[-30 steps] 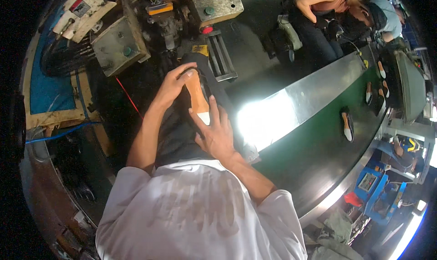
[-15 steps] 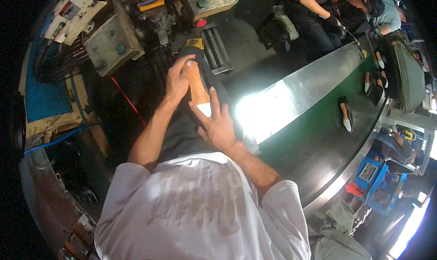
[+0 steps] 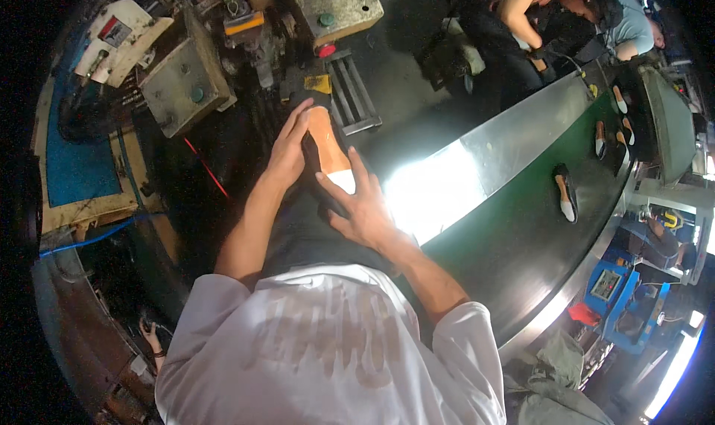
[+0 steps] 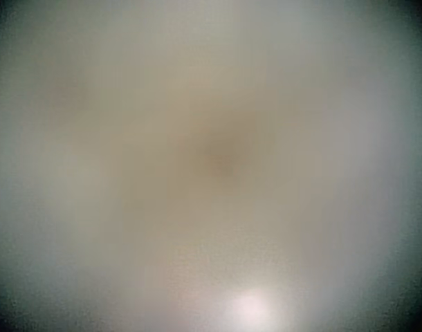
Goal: The person repeatedly picks up black shoes from a conveyor belt and places them into a machine. They operate the machine to process the shoe soles and then return the shoes to the belt. This cycle is repeated for multiple shoes.
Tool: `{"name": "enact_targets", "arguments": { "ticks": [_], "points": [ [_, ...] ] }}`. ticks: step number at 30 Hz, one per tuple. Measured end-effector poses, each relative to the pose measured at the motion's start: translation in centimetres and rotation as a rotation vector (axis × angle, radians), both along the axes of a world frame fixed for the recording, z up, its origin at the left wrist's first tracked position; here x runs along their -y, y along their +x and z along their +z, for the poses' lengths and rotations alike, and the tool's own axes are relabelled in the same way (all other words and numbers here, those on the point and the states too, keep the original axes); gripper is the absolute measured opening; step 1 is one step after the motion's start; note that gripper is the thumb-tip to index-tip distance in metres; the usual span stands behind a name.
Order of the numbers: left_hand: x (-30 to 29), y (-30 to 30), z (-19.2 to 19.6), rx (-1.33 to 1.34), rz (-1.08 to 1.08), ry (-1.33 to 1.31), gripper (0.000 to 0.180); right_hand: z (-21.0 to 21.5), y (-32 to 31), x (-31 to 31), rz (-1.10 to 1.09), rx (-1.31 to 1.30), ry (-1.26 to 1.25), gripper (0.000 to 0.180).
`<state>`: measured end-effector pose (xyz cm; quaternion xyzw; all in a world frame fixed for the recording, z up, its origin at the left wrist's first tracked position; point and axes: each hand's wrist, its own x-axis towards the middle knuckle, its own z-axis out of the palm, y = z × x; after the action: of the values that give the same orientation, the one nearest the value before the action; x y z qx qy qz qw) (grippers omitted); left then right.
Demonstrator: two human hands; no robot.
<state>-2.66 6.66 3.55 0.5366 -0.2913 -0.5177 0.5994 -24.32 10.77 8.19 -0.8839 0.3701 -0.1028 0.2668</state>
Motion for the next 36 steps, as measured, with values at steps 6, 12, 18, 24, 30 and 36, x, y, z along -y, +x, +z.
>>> {"name": "enact_targets", "arguments": {
  "ticks": [6,12,18,24,30,36],
  "points": [
    [-0.8,0.4,-2.0,0.002,0.098,0.027,0.062,1.2,1.2,1.4,0.076,-0.024,0.016,0.079],
    [0.0,2.8,-4.4,0.450,0.255,0.072,0.049,1.9,2.7,1.4,0.168,-0.054,-0.140,0.079],
    [0.2,4.9,-2.0,0.564,0.277,0.160,0.043,3.8,4.3,3.0,0.241,-0.127,-0.100,0.076],
    [0.1,13.3,10.1,0.655,0.278,-0.159,0.045,10.4,10.6,8.2,0.298,0.103,-0.241,0.078],
    [-1.1,35.4,15.6,1.796,1.154,-0.107,0.028,14.6,22.7,18.0,0.226,0.217,-0.520,0.077],
    [1.1,44.6,8.8,1.966,1.315,0.028,0.029,11.2,30.8,24.9,0.094,0.218,-0.519,0.074]
  ]
}}
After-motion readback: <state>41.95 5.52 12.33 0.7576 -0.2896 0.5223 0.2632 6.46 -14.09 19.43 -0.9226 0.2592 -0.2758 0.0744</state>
